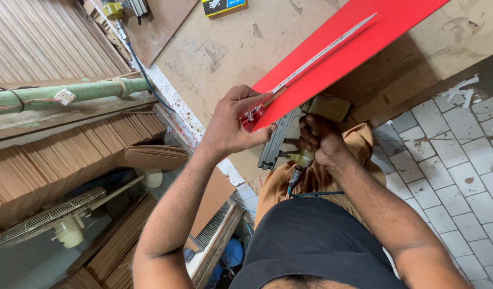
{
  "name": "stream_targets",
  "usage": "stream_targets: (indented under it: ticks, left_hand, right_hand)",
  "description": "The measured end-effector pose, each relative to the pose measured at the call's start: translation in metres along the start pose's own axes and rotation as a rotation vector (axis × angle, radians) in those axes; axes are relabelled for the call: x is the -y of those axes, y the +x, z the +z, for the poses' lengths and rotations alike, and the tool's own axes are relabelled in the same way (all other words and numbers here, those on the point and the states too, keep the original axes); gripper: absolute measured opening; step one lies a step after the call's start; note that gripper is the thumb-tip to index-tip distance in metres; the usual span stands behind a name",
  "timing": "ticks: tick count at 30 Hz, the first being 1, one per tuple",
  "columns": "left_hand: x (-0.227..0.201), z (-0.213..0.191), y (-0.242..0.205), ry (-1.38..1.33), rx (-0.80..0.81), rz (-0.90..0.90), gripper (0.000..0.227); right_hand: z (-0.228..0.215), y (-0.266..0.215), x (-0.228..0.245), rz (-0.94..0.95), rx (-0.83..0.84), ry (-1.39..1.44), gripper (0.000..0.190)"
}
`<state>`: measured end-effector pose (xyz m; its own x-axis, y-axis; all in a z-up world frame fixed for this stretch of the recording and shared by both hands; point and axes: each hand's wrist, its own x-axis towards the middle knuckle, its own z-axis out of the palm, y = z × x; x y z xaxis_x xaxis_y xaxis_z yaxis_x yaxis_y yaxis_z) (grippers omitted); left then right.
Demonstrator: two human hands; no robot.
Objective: The person places a decorative silver sword and its black scabbard onto a red board, then uses a pneumatic nail gun to fasten them. The person repeats this process with a second sword and scabbard on another red board.
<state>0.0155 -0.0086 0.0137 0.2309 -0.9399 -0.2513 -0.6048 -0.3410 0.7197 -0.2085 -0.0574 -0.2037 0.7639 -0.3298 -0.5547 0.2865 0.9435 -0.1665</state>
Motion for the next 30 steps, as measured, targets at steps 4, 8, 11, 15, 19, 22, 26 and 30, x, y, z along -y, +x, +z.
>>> stream_targets:
  ticks: [4, 8, 11, 15, 19, 22, 26, 30]
  left_hand:
    - [0.000, 0.002, 0.000, -0.001, 0.006, -0.014, 0.064]
    - [0.000, 0.002, 0.001, 0.001, 0.006, -0.023, 0.064]
    - [0.000, 0.001, 0.002, 0.012, 0.008, -0.014, 0.064]
    - [-0.002, 0.003, 0.000, -0.003, 0.013, -0.019, 0.064]
    - [-0.001, 0.004, 0.000, 0.011, 0.009, -0.004, 0.065]
    - [0.000, 0.004, 0.000, 0.012, 0.002, 0.015, 0.065]
    - [-0.001, 0.005, -0.001, 0.018, -0.006, 0.011, 0.065]
    - [-0.002, 0.006, -0.002, 0.008, -0.008, 0.015, 0.067]
  right_hand:
    - [0.006, -0.002, 0.005, -0.010, -0.007, 0.000, 0.020]
    - [0.011, -0.004, 0.008, 0.002, 0.017, 0.015, 0.019]
    - [0.013, -0.004, 0.009, -0.003, 0.011, 0.007, 0.019]
    - [0.012, -0.008, 0.008, -0.016, 0.027, -0.012, 0.018]
    - [0.010, -0.009, 0.004, 0.022, 0.031, 0.025, 0.017]
    - [0.009, -0.008, -0.002, 0.039, 0.029, 0.034, 0.016]
    - [0.007, -0.007, -0.003, 0.037, 0.032, 0.033, 0.016]
    - [0.006, -0.008, -0.004, 0.027, 0.084, 0.064, 0.018]
